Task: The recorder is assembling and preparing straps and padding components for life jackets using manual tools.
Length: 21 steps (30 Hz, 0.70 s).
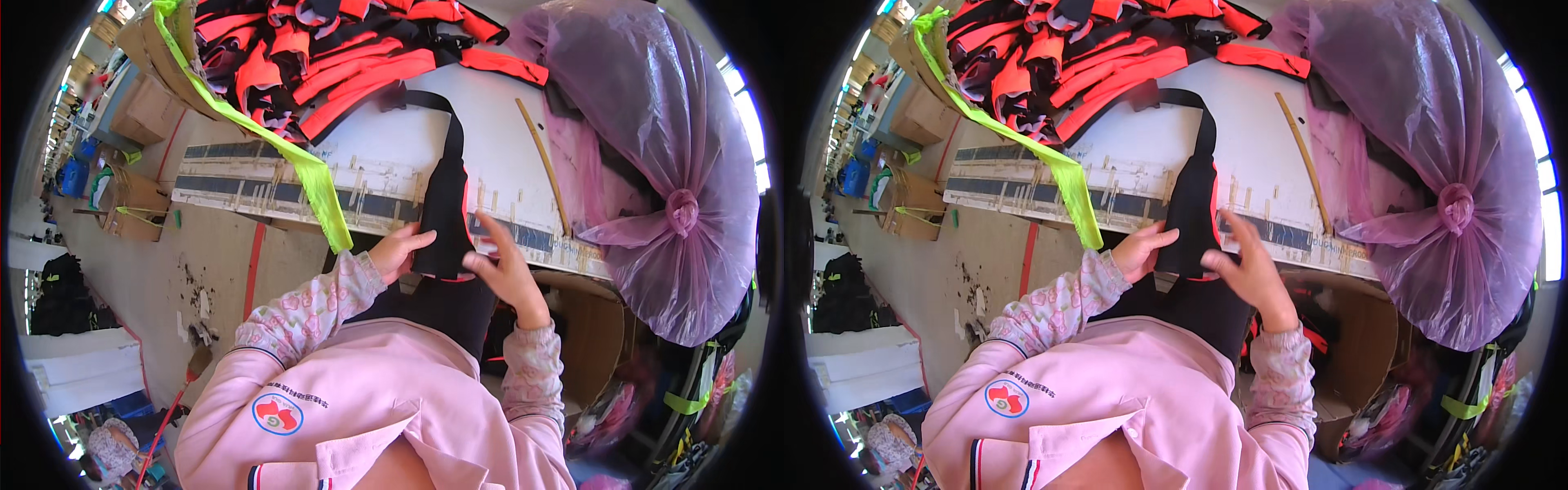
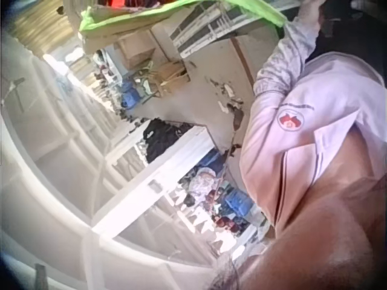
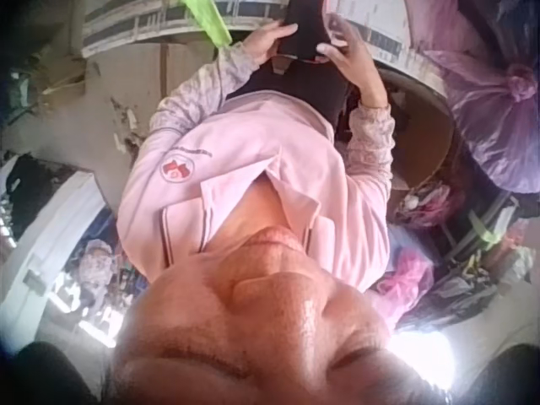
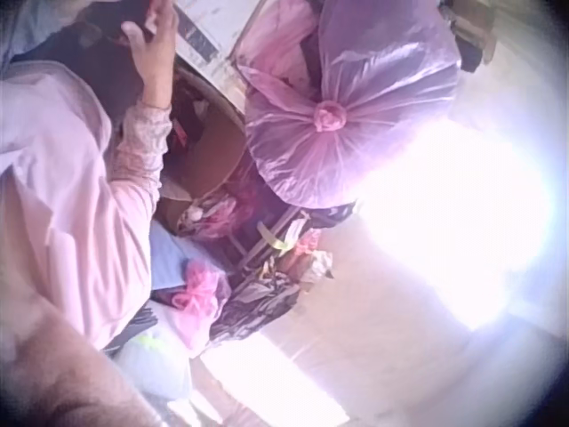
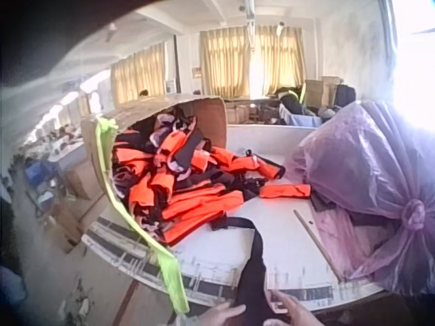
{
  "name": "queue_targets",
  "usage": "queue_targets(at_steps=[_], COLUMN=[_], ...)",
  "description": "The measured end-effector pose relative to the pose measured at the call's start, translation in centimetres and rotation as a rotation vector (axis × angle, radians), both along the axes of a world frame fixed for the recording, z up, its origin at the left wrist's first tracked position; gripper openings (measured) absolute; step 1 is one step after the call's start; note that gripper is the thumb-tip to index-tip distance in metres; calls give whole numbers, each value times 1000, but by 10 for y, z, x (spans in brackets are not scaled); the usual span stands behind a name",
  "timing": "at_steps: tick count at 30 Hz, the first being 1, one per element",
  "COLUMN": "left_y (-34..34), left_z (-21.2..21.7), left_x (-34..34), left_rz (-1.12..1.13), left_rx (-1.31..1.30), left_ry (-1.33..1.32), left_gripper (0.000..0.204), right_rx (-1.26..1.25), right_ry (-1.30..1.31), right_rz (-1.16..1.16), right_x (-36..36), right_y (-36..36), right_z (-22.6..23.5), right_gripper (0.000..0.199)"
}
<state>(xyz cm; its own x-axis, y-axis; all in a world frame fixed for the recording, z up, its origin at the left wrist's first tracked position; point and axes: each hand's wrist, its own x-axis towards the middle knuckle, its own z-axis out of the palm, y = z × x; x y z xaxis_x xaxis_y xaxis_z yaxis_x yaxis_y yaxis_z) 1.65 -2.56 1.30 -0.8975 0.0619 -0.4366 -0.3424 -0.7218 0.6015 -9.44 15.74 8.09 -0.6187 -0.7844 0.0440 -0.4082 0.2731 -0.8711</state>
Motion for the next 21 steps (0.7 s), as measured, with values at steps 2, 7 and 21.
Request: queue_targets(at_steps=[2,7,21], left_y=[6,14,24], left_z=[18,3,-30], left_x=[0,19,27], left_rz=[1,-72,355], left_rx=[-29,-322,-261], left_ry=[52,265,-42], left_gripper=[48,68,43], right_rx=[117,106,2], right_ry=[-2,88,114], right_rz=[86,20,-259], right_x=[19,30,39], right_y=[5,-5,-43], right_z=[13,-21,-55], right_gripper=[57,59,40])
